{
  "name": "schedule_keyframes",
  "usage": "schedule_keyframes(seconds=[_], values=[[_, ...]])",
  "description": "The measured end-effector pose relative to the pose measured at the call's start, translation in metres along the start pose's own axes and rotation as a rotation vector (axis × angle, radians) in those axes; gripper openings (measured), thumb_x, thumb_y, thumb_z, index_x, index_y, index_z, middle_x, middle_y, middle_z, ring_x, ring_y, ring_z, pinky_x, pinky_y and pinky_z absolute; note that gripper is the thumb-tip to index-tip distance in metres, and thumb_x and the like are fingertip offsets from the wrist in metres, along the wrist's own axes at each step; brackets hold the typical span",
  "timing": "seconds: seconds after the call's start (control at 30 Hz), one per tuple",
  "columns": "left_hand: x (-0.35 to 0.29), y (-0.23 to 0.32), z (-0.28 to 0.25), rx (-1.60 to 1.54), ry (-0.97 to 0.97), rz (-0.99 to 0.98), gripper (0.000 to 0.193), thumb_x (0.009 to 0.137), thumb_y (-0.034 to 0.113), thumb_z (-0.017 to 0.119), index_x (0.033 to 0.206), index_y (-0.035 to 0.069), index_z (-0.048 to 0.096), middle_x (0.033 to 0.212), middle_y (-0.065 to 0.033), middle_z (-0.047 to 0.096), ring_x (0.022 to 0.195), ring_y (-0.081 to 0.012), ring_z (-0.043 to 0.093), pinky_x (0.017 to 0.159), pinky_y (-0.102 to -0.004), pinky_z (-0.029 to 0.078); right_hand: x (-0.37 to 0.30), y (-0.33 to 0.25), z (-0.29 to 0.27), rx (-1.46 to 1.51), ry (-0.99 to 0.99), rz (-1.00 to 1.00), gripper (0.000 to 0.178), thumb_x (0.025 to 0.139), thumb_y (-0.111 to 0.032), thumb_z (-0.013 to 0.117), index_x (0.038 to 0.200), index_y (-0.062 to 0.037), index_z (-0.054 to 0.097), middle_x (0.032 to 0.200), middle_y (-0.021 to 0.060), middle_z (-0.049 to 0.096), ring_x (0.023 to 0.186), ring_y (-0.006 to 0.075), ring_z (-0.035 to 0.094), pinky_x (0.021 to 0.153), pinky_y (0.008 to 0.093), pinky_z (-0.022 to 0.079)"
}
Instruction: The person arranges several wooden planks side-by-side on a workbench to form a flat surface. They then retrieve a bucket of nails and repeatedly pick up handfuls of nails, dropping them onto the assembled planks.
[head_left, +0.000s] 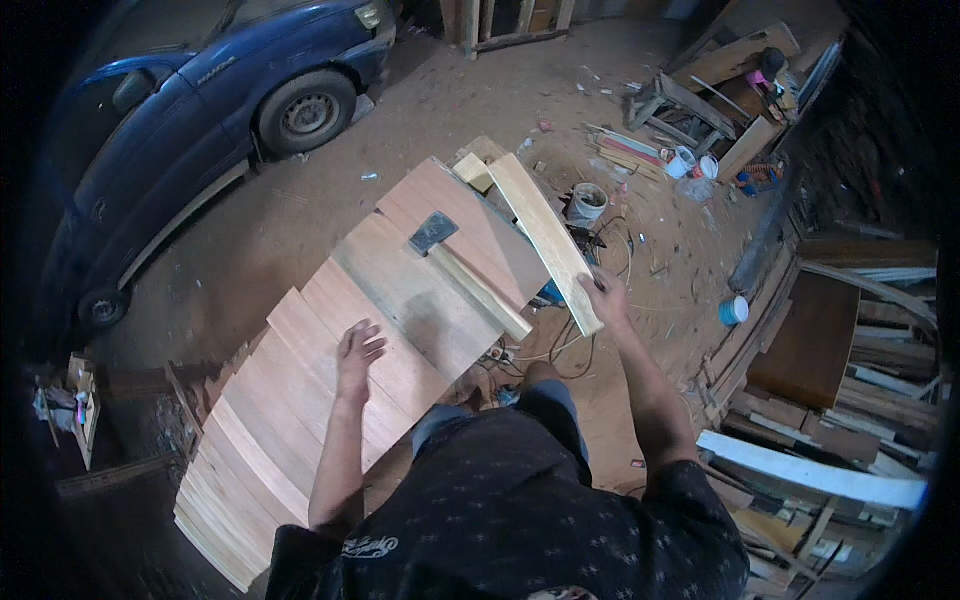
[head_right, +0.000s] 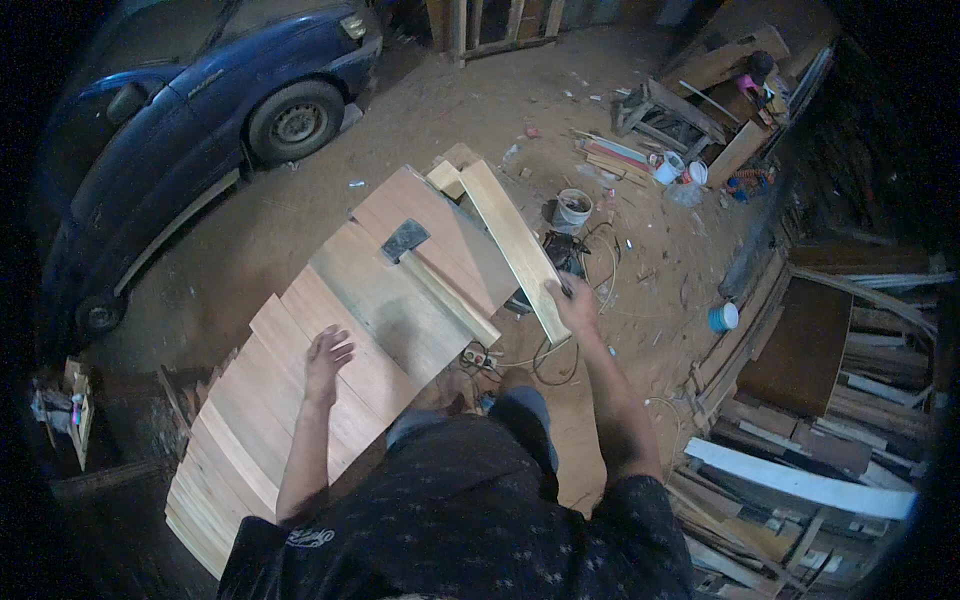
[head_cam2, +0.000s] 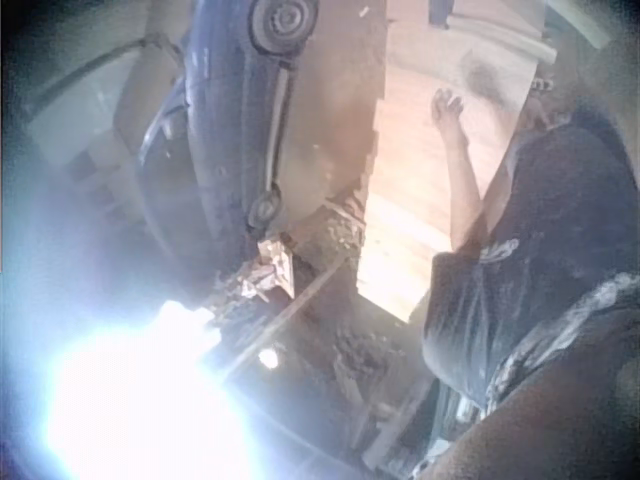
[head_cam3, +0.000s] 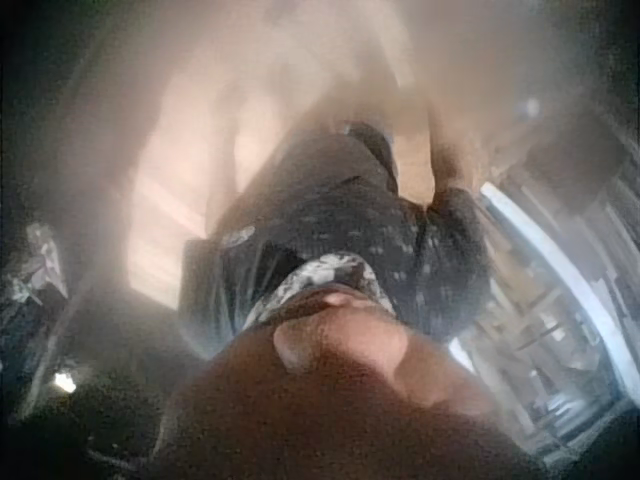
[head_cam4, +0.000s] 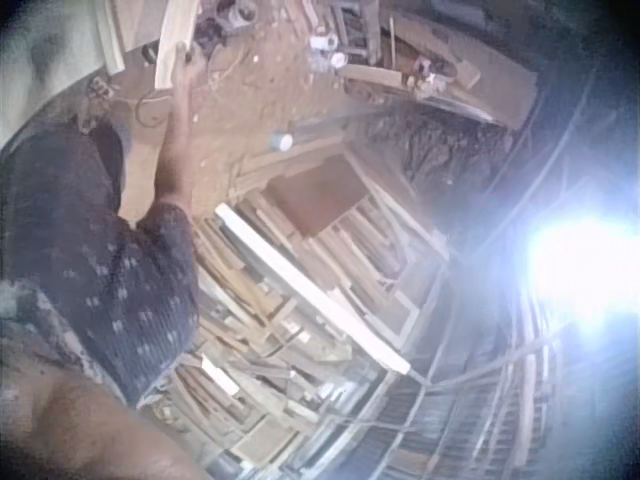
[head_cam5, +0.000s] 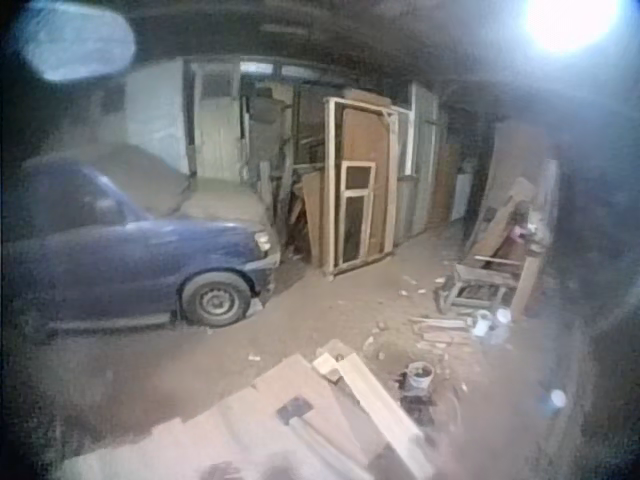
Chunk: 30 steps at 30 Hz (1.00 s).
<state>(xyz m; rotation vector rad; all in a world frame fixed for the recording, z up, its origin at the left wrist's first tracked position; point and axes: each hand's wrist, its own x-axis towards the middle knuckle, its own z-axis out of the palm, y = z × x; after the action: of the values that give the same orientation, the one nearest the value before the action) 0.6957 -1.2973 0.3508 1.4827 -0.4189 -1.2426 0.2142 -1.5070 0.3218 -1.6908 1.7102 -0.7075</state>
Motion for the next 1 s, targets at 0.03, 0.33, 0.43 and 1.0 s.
schedule_keyframes(seconds=[0.03,0.33,0.43,1.0], values=[[-0.004,-0.002,-0.012,0.011,0.059,0.006,0.050,0.105,0.041,0.056,0.138,0.004,0.055,0.124,-0.0136,0.067,0.102,-0.0227,0.068,0.088,-0.0354,0.054,0.027,0.009,0.004,-0.013,-0.034,0.029,0.052,0.091,-0.044,0.072,0.124,-0.0041,0.070,0.114,0.0215,0.073,0.107,0.0340,0.071,0.090,0.0416,0.054],[-0.121,-0.094,-0.088,0.020,0.592,-0.163,0.051,0.102,0.044,0.061,0.133,0.004,0.057,0.119,-0.0124,0.068,0.093,-0.0208,0.068,0.078,-0.0334,0.054,0.157,-0.018,0.055,-0.419,-0.173,-0.239,0.058,0.089,-0.047,0.072,0.126,-0.0030,0.067,0.126,0.0284,0.063,0.116,0.0448,0.061,0.100,0.0470,0.049],[-0.152,-0.140,-0.078,0.001,0.722,-0.229,0.049,0.101,0.044,0.062,0.130,0.005,0.058,0.114,-0.0108,0.069,0.087,-0.0188,0.068,0.072,-0.0317,0.053,0.173,-0.016,0.072,-0.439,-0.298,-0.240,0.074,0.087,-0.050,0.073,0.139,-0.0001,0.055,0.144,0.0352,0.047,0.133,0.0528,0.045,0.111,0.0528,0.042],[-0.148,-0.146,0.239,0.219,0.734,-0.158,0.037,0.105,0.032,0.060,0.127,0.003,0.061,0.107,-0.0072,0.070,0.085,-0.0146,0.068,0.073,-0.0282,0.050,0.182,0.000,0.058,-0.166,-0.451,-0.331,0.081,0.084,-0.041,0.073,0.142,0.0075,0.043,0.131,0.0277,0.051,0.124,0.0437,0.051,0.102,0.0512,0.046]])
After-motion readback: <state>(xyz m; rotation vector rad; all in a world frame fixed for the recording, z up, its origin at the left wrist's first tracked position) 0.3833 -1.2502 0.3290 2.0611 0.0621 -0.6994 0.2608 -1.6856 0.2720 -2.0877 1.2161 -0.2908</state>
